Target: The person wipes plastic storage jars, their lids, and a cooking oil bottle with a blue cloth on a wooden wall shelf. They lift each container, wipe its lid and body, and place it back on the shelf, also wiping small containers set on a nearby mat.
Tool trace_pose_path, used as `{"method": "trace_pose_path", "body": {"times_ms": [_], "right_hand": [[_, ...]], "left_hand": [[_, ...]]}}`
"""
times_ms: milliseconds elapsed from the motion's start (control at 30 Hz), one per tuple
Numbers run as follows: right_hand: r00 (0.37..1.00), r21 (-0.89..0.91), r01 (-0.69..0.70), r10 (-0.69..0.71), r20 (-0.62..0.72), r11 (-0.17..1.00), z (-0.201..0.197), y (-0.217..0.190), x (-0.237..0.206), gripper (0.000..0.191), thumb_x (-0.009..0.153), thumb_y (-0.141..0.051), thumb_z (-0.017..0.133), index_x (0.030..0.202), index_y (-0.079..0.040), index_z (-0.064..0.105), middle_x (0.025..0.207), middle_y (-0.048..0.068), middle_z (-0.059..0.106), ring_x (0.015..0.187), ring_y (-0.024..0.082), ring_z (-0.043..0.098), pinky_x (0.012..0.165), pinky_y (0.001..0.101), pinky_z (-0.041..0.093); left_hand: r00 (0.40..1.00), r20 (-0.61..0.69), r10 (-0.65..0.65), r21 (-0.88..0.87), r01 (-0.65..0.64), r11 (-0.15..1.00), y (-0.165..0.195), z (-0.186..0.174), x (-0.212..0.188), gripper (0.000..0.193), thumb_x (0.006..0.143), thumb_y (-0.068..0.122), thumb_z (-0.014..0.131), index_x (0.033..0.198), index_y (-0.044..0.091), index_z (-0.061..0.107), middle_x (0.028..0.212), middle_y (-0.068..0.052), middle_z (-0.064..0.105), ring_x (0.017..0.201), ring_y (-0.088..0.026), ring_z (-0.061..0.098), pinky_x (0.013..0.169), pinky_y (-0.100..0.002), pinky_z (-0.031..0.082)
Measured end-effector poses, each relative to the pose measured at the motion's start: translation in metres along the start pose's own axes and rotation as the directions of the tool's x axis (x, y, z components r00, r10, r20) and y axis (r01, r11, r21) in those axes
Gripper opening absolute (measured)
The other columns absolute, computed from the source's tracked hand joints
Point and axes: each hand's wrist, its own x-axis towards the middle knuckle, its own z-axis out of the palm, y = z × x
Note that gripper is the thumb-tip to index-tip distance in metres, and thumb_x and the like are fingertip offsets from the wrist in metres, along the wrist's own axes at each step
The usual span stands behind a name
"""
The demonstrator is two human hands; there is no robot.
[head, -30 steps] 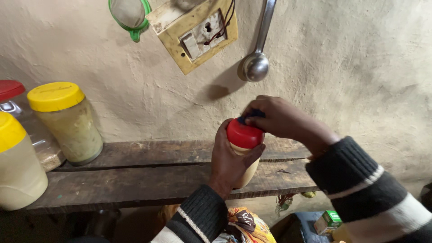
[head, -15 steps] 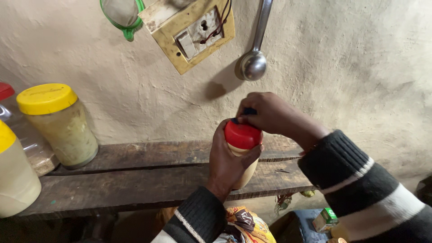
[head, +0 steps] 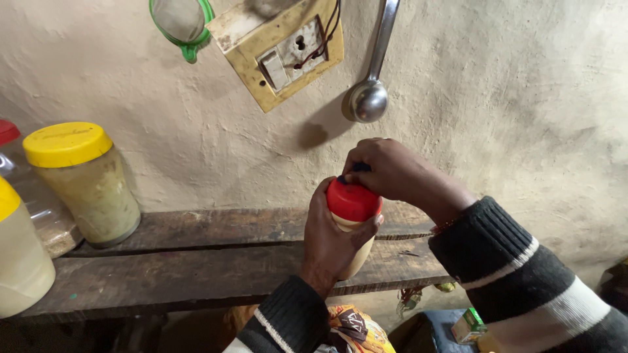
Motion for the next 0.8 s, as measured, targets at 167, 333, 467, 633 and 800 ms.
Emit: {"method": "trace_pose_path", "body": {"times_ms": [167, 333, 467, 633, 800], "right_hand": [[1.000, -0.093, 0.022, -0.023, -0.007, 0.995, -0.006, 0.001, -0.009, 0.014, 0.083, -0.016, 0.072, 0.094, -0.007, 0.076, 0.091, 0.010, 0.073, 0.084, 0.029, 0.070, 0.074, 0.0416, 0.056], [0.988, -0.071, 0.152, -0.153, -0.002, 0.986, -0.007, -0.004, -0.023, 0.014, 0.079, -0.013, 0.072, 0.090, -0.007, 0.076, 0.088, 0.011, 0.072, 0.085, 0.030, 0.070, 0.074, 0.0418, 0.055], [0.999, -0.044, -0.045, 0.046, 0.022, 0.998, -0.002, -0.007, -0.007, 0.013, 0.084, -0.016, 0.070, 0.094, -0.009, 0.075, 0.091, 0.009, 0.073, 0.083, 0.028, 0.071, 0.073, 0.0413, 0.056], [0.997, -0.123, 0.061, -0.066, -0.035, 0.991, -0.004, -0.009, -0.008, 0.012, 0.081, -0.011, 0.070, 0.090, -0.006, 0.075, 0.090, 0.012, 0.072, 0.087, 0.031, 0.069, 0.077, 0.0424, 0.055], [0.977, -0.082, 0.209, -0.211, -0.013, 0.974, -0.011, -0.012, -0.028, 0.016, 0.078, -0.011, 0.073, 0.092, -0.006, 0.076, 0.088, 0.012, 0.073, 0.086, 0.030, 0.070, 0.076, 0.0416, 0.056]], "left_hand": [[1.000, 0.001, -0.014, 0.010, 0.014, 1.000, 0.000, -0.002, -0.001, 0.094, 0.069, 0.031, 0.091, 0.143, 0.001, 0.042, 0.132, -0.015, 0.060, 0.119, -0.023, 0.065, 0.098, -0.034, 0.057], [1.000, -0.020, -0.007, -0.011, 0.006, 1.000, 0.000, 0.000, -0.001, 0.088, 0.068, 0.030, 0.091, 0.138, 0.000, 0.047, 0.127, -0.015, 0.065, 0.113, -0.023, 0.069, 0.095, -0.034, 0.059], [1.000, -0.012, 0.013, -0.011, -0.013, 1.000, 0.000, 0.001, 0.000, 0.091, 0.069, 0.029, 0.091, 0.141, 0.001, 0.045, 0.130, -0.014, 0.062, 0.116, -0.022, 0.067, 0.096, -0.035, 0.058], [0.998, -0.031, 0.059, 0.052, -0.058, 0.997, 0.002, -0.001, 0.001, 0.089, 0.068, 0.026, 0.093, 0.139, 0.001, 0.046, 0.128, -0.015, 0.063, 0.115, -0.023, 0.067, 0.096, -0.035, 0.057], [1.000, -0.025, -0.014, 0.017, 0.014, 1.000, 0.002, -0.002, -0.003, 0.090, 0.069, 0.031, 0.091, 0.141, 0.002, 0.047, 0.128, -0.014, 0.065, 0.115, -0.021, 0.069, 0.096, -0.034, 0.059]]}}
